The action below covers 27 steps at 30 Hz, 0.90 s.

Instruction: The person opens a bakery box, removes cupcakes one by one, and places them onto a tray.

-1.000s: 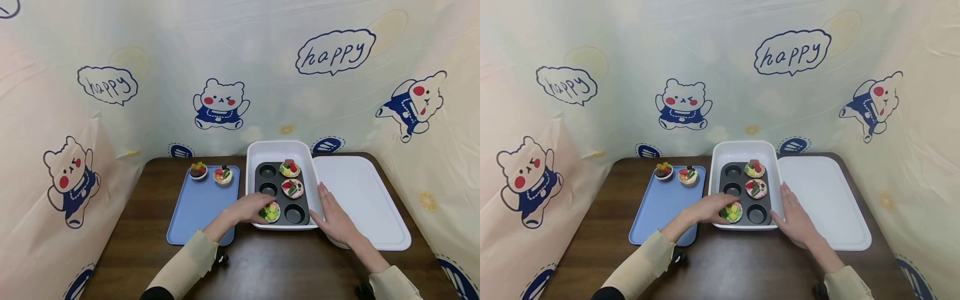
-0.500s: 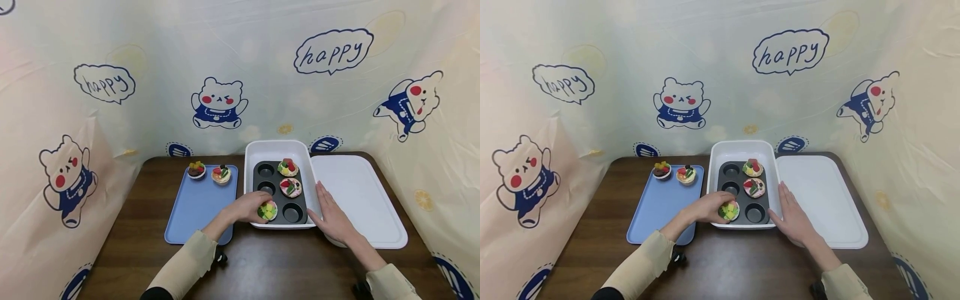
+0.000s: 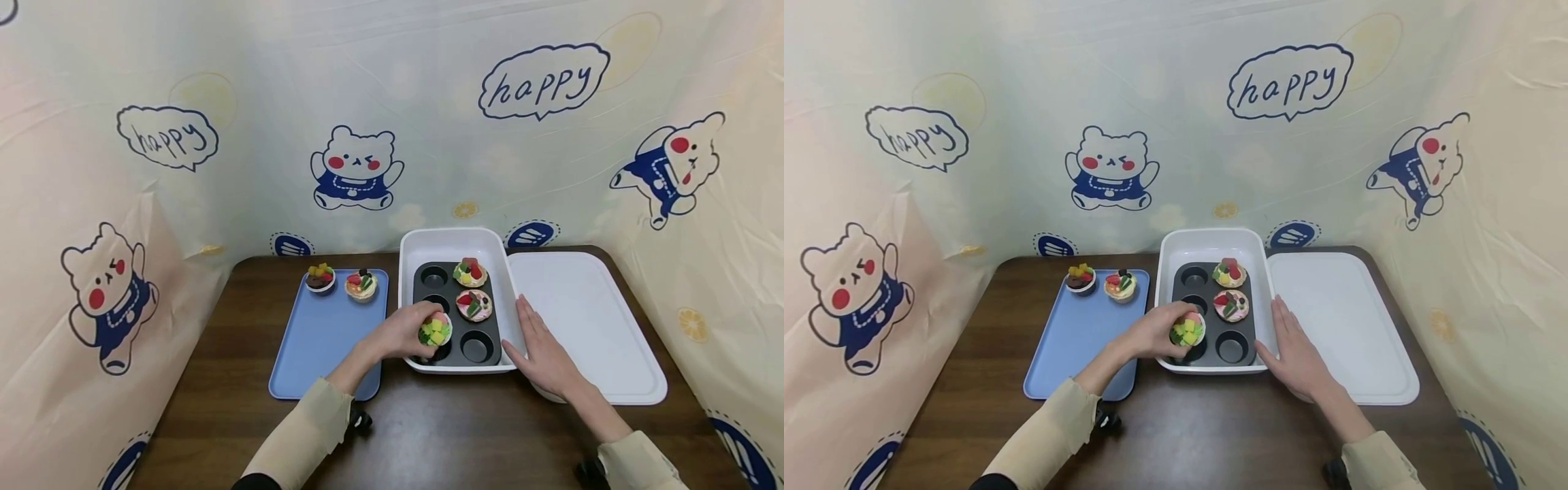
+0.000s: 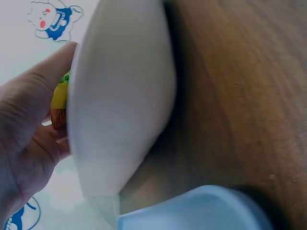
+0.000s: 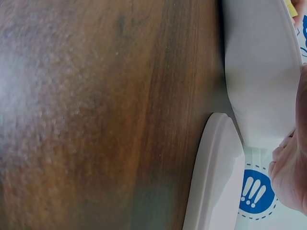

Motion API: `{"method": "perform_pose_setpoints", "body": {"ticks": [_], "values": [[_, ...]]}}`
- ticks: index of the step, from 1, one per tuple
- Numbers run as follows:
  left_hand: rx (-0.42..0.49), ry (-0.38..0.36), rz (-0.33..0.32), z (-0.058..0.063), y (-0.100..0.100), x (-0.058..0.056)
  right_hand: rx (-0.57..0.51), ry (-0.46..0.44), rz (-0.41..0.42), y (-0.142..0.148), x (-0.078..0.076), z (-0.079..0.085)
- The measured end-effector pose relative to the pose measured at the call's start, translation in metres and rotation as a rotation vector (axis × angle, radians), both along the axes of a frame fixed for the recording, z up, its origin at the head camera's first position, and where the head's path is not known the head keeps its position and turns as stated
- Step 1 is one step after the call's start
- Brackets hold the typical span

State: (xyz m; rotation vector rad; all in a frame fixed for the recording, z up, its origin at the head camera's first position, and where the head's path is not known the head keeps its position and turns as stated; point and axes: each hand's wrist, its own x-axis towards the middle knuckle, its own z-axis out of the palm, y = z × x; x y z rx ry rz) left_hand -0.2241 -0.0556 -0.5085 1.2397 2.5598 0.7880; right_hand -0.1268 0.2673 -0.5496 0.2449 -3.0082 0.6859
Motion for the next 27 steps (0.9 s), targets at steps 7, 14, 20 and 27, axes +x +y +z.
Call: {"method": "perform_pose_setpoints", "body": {"ticks": [7, 14, 20, 27], "values": [[0.030, -0.014, 0.045, 0.013, -0.009, 0.001, -0.002, -0.002, 0.001, -0.001, 0.000, 0.001], [0.120, 0.037, 0.087, 0.011, -0.016, 0.000, -0.006, -0.002, 0.001, -0.001, 0.002, 0.002], [0.264, -0.109, 0.225, 0.008, -0.023, 0.002, -0.005, -0.001, -0.001, -0.001, 0.001, 0.002], [0.435, -0.232, 0.340, 0.009, -0.044, -0.004, -0.010, -0.001, -0.003, -0.002, 0.002, 0.002]]}}
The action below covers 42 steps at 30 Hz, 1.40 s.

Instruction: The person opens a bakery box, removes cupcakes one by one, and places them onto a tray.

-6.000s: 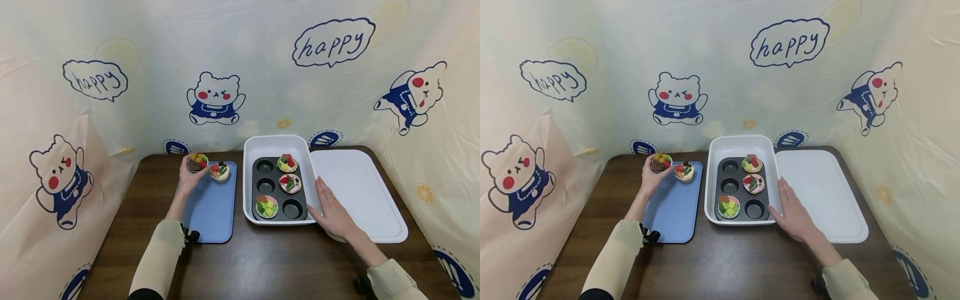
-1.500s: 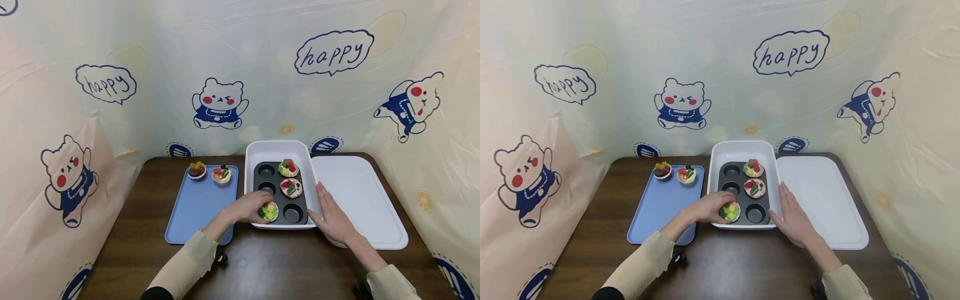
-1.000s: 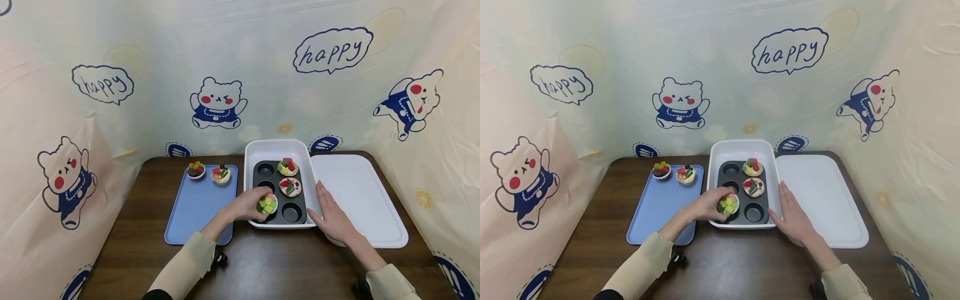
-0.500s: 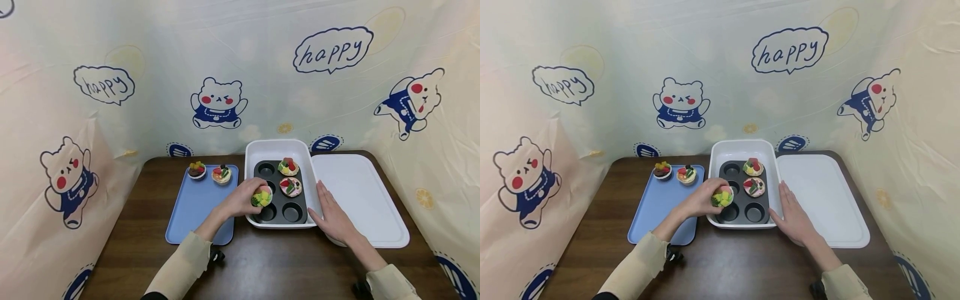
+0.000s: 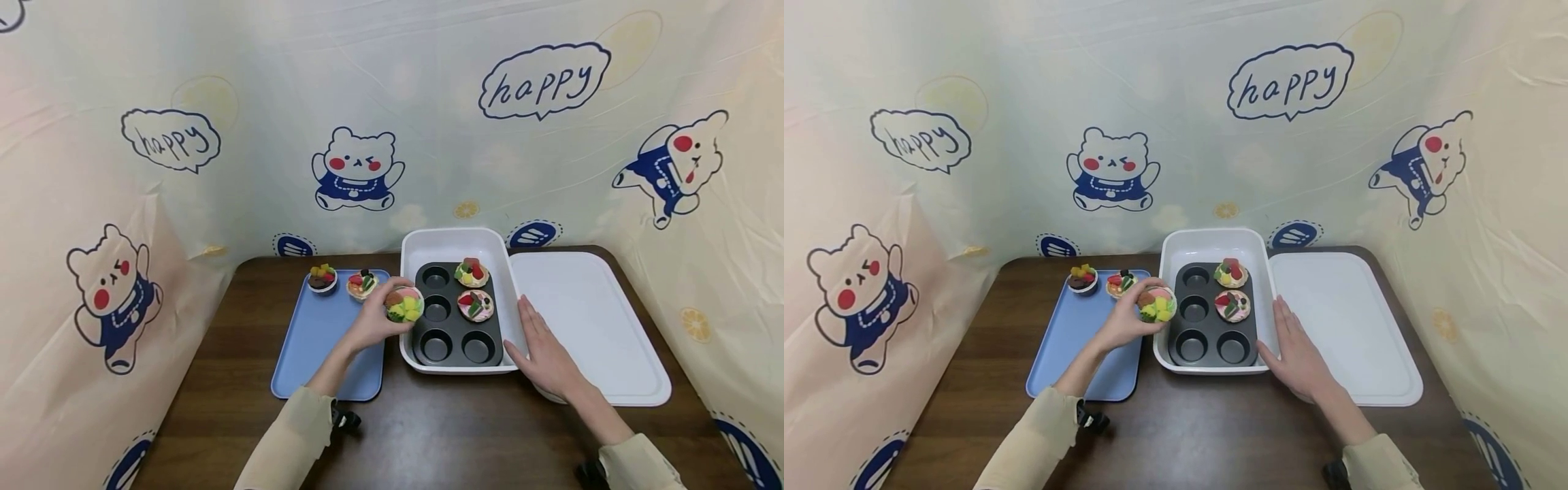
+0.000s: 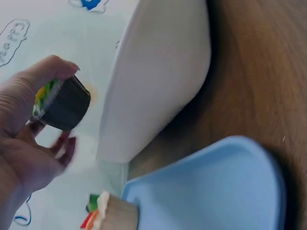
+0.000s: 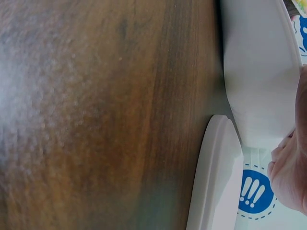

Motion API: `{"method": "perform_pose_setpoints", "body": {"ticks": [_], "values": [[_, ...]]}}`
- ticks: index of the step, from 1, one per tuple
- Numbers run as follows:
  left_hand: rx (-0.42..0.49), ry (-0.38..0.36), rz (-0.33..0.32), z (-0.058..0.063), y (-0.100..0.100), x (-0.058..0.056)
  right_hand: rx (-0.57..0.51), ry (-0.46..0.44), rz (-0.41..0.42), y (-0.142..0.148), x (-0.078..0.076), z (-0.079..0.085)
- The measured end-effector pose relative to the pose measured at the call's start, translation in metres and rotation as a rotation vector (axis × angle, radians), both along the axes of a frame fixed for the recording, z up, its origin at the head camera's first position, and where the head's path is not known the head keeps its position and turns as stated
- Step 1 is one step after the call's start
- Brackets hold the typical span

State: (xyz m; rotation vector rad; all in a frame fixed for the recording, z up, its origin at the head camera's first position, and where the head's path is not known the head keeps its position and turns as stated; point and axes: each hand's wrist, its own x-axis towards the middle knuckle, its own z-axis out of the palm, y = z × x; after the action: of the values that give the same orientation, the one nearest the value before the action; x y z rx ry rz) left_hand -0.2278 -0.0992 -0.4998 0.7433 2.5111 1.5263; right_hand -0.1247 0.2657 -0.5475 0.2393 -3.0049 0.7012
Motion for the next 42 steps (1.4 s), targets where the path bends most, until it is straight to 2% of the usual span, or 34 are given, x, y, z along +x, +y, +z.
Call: {"method": "perform_pose_setpoints", "body": {"ticks": [6, 14, 19, 25, 30, 42], "values": [[0.083, -0.075, 0.048, 0.002, -0.021, -0.001, -0.006, 0.011, -0.004, 0.001, 0.000, -0.001], [0.126, -0.098, 0.117, -0.002, -0.043, 0.000, -0.020, 0.010, -0.007, 0.000, 0.001, 0.001], [0.206, -0.126, 0.152, -0.014, -0.050, -0.001, -0.024, -0.013, -0.015, 0.000, 0.002, -0.001], [0.303, -0.206, 0.244, -0.028, -0.056, -0.001, -0.017, -0.033, -0.019, 0.001, 0.001, -0.004], [0.311, -0.221, 0.316, -0.038, -0.062, -0.002, -0.012, -0.035, -0.019, 0.001, 0.000, -0.003], [0.243, -0.149, 0.436, -0.055, -0.071, -0.005, -0.011, -0.035, -0.018, 0.001, 0.000, -0.004]]}}
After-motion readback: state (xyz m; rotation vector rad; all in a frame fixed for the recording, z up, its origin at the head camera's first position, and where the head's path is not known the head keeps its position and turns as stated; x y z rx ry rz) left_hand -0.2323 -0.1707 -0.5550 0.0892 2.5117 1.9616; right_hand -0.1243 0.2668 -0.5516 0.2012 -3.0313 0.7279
